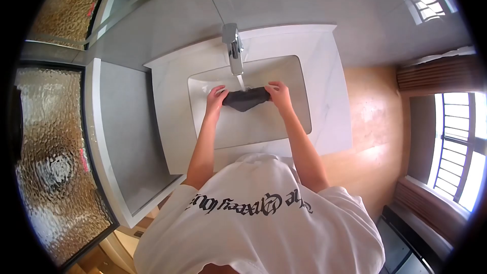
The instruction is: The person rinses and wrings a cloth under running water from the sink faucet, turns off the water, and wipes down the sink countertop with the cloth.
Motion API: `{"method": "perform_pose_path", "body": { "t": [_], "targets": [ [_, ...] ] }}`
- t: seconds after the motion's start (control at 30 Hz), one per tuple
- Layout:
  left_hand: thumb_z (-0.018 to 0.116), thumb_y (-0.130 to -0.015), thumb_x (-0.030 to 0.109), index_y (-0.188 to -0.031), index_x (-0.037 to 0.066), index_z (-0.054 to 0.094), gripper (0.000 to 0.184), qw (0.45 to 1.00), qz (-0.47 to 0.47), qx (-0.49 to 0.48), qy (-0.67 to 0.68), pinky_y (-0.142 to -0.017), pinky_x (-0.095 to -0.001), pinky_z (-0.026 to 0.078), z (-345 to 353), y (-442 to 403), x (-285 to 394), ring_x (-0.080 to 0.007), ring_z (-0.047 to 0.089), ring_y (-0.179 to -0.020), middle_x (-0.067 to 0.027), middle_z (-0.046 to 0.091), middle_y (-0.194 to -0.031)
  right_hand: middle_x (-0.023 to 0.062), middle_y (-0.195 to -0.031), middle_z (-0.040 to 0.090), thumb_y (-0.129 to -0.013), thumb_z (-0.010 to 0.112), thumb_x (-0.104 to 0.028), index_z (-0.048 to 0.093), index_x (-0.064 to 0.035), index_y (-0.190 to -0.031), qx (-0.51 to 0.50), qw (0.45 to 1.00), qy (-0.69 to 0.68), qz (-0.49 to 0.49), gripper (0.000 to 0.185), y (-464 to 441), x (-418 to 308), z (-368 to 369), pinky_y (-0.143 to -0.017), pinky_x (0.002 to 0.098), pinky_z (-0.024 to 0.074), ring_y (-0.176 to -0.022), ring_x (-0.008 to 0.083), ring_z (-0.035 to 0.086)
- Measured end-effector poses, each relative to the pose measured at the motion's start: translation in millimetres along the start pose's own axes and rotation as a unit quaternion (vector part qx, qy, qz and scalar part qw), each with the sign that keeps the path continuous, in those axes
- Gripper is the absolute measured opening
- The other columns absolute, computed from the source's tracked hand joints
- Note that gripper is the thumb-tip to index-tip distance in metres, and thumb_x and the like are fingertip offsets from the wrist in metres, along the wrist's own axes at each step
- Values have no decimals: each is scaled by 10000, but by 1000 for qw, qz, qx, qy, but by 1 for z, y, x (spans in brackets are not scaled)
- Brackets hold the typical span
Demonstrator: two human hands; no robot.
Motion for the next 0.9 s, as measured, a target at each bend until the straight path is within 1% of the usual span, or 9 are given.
{"method": "perform_pose_path", "body": {
  "t": [0.1, 0.33, 0.5, 0.53, 0.6, 0.73, 0.8, 0.83, 0.9],
  "targets": [
    [600, -880, 101, -1147, 71, 616, 269, 997, 21, -17, -66, -511, -259, 398, 0, 3, 10, -74, 533, -632, -22, 618, -742, 55, -763, 620, -842, 607, -53, 543, -55, -1292, -108, 985, -41, 130, 455, 5, 7, -6, -485, 233, 426, -621, 80, 557],
    [603, -858, 94, -1087, 43, 645, 238, 968, 112, -19, -226, -609, -294, 470, -7, 8, 35, -151, 586, -642, -94, 671, -786, 15, -843, 628, -822, 600, -47, 578, -81, -1288, -191, 974, 74, 100, 468, 13, 10, -7, -515, 208, 402, -622, 49, 508],
    [692, -780, 82, -1019, 41, 683, 242, 949, 90, -68, -293, -713, -325, 498, -8, 16, 40, -209, 629, -760, -95, 673, -853, 50, -935, 668, -803, 648, -95, 657, -78, -1173, -153, 945, 233, -169, 371, 16, -3, -11, -747, 297, 478, -821, 156, 585],
    [692, -780, 82, -1019, 41, 683, 242, 949, 89, -68, -293, -713, -325, 498, -7, 20, 45, -209, 629, -760, -95, 673, -853, 50, -935, 668, -803, 648, -95, 657, -78, -1173, -154, 945, 233, -169, 371, 18, -6, -8, -747, 297, 478, -821, 156, 585],
    [744, -730, 98, -1002, 52, 693, 281, 870, 148, -93, -461, -754, -341, 492, 2, 28, 52, -239, 605, -830, -85, 617, -866, 86, -1017, 652, -794, 690, -148, 693, -94, -1077, -45, 847, 481, -221, 288, 24, -14, -7, -826, 348, 477, -934, 234, 589],
    [729, -733, 59, -991, 19, 663, 269, 838, 181, -96, -505, -794, -342, 478, 2, 20, 34, -252, 589, -874, -99, 601, -902, 116, -1087, 615, -771, 705, -166, 709, -124, -985, -30, 834, 512, -201, 218, 6, -16, -8, -872, 372, 468, -1095, 288, 542],
    [704, -793, 121, -970, 14, 616, 225, 843, 396, -66, -359, -728, -326, 464, -3, 18, 36, -218, 580, -813, -73, 571, -857, 120, -998, 645, -806, 694, -209, 704, -82, -972, 59, 729, 505, -458, 209, 15, -33, -12, -802, 353, 477, -999, 257, 593],
    [704, -793, 121, -970, 14, 616, 225, 842, 398, -64, -359, -728, -326, 464, -4, 15, 36, -218, 580, -813, -73, 571, -857, 120, -998, 645, -806, 694, -209, 704, -82, -972, 59, 729, 504, -461, 209, 10, -39, -15, -802, 353, 477, -999, 257, 593],
    [626, -885, 168, -995, -2, 566, 211, 985, 73, -122, -100, -730, -286, 440, -12, -1, 20, -141, 546, -792, -41, 561, -846, 119, -864, 665, -847, 671, -275, 693, -34, -955, -158, 934, 299, -114, 265, -14, -30, -18, -733, 340, 485, -841, 241, 634]
  ]
}}
Point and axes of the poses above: each hand's wrist, its own y-axis away from the middle knuckle, its own z-axis out of the palm, x = y × z, the point moved 3 cm from there along -y, towards the middle knuckle
